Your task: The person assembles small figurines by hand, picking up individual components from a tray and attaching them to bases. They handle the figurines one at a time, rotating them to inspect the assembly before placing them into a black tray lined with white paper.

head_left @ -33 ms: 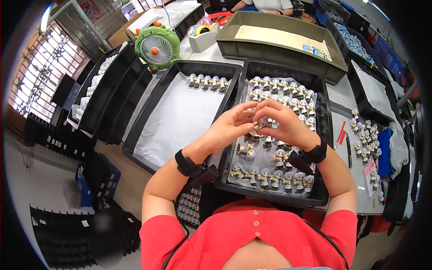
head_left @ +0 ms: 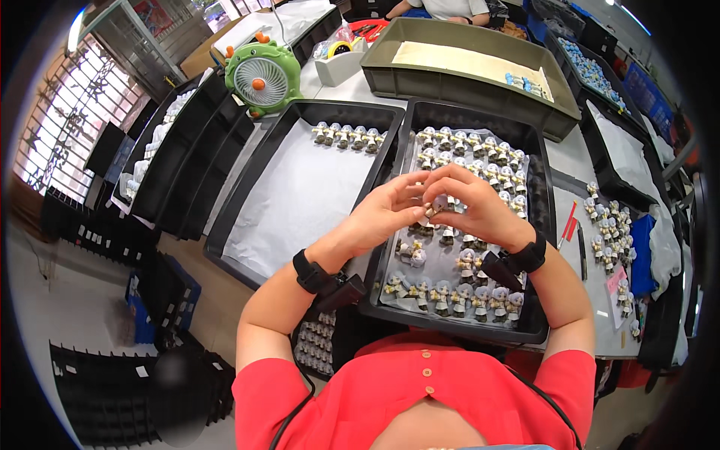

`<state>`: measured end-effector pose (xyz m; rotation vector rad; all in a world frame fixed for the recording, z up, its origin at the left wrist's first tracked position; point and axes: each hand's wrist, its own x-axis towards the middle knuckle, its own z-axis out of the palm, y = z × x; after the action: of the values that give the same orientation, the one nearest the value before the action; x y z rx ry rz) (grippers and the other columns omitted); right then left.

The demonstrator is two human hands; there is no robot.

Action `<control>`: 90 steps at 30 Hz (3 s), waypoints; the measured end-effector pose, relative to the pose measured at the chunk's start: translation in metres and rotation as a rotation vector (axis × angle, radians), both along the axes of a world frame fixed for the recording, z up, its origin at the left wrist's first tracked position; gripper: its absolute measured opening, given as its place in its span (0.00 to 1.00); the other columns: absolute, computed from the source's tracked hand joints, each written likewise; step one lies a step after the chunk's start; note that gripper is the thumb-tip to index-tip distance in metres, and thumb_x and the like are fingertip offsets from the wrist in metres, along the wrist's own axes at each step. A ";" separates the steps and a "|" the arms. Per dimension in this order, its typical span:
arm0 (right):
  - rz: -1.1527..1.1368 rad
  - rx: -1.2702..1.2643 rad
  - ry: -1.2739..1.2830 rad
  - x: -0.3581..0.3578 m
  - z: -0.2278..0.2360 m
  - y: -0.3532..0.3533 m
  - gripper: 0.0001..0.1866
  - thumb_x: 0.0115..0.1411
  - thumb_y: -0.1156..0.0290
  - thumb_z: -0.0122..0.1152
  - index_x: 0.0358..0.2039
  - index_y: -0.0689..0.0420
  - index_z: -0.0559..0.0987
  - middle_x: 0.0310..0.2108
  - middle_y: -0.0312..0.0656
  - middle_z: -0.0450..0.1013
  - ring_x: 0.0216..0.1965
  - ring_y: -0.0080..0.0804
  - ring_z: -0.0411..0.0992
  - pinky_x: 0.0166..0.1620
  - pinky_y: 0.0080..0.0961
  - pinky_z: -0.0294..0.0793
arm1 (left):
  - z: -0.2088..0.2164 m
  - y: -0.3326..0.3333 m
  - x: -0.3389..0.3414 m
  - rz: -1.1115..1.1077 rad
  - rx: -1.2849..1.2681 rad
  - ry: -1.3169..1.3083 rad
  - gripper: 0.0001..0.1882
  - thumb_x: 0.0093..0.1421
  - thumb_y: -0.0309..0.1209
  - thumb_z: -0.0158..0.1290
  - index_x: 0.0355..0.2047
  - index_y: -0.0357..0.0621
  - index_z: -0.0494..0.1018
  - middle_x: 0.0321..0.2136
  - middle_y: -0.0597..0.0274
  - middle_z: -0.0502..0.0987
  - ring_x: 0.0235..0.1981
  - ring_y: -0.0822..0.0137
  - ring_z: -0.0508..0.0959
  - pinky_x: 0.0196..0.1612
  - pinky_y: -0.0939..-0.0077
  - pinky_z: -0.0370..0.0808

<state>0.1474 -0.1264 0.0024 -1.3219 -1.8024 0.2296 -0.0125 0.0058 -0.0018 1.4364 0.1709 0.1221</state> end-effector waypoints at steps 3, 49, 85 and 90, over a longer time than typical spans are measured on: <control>-0.050 -0.026 0.129 -0.002 0.000 -0.001 0.19 0.44 0.80 0.66 0.39 0.55 0.74 0.38 0.40 0.69 0.38 0.33 0.71 0.42 0.27 0.72 | -0.004 -0.001 0.000 -0.063 -0.095 -0.010 0.32 0.58 0.27 0.54 0.61 0.41 0.53 0.50 0.58 0.68 0.49 0.70 0.70 0.53 0.74 0.68; -0.243 0.258 0.029 -0.014 -0.009 0.000 0.41 0.37 0.72 0.74 0.55 0.52 0.67 0.49 0.42 0.67 0.49 0.39 0.67 0.49 0.31 0.70 | -0.006 -0.007 0.004 0.167 -0.373 -0.204 0.19 0.65 0.36 0.45 0.54 0.42 0.60 0.47 0.57 0.71 0.46 0.62 0.75 0.43 0.70 0.77; -0.273 0.110 0.199 -0.013 -0.015 0.002 0.36 0.39 0.67 0.75 0.50 0.54 0.70 0.48 0.42 0.69 0.50 0.38 0.66 0.53 0.32 0.64 | -0.002 -0.006 0.007 0.073 -0.516 -0.213 0.19 0.68 0.36 0.36 0.55 0.39 0.57 0.49 0.54 0.69 0.49 0.62 0.73 0.47 0.69 0.74; -0.249 0.142 0.227 -0.013 -0.014 0.004 0.25 0.39 0.72 0.73 0.38 0.54 0.71 0.47 0.42 0.69 0.49 0.38 0.66 0.53 0.32 0.64 | -0.004 -0.004 0.007 0.062 -0.524 -0.234 0.19 0.68 0.35 0.36 0.56 0.39 0.57 0.48 0.55 0.69 0.49 0.63 0.72 0.47 0.69 0.74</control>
<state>0.1341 -0.1225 -0.0121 -1.3463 -1.4249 0.1084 -0.0054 0.0014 -0.0060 0.8866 0.0480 0.2730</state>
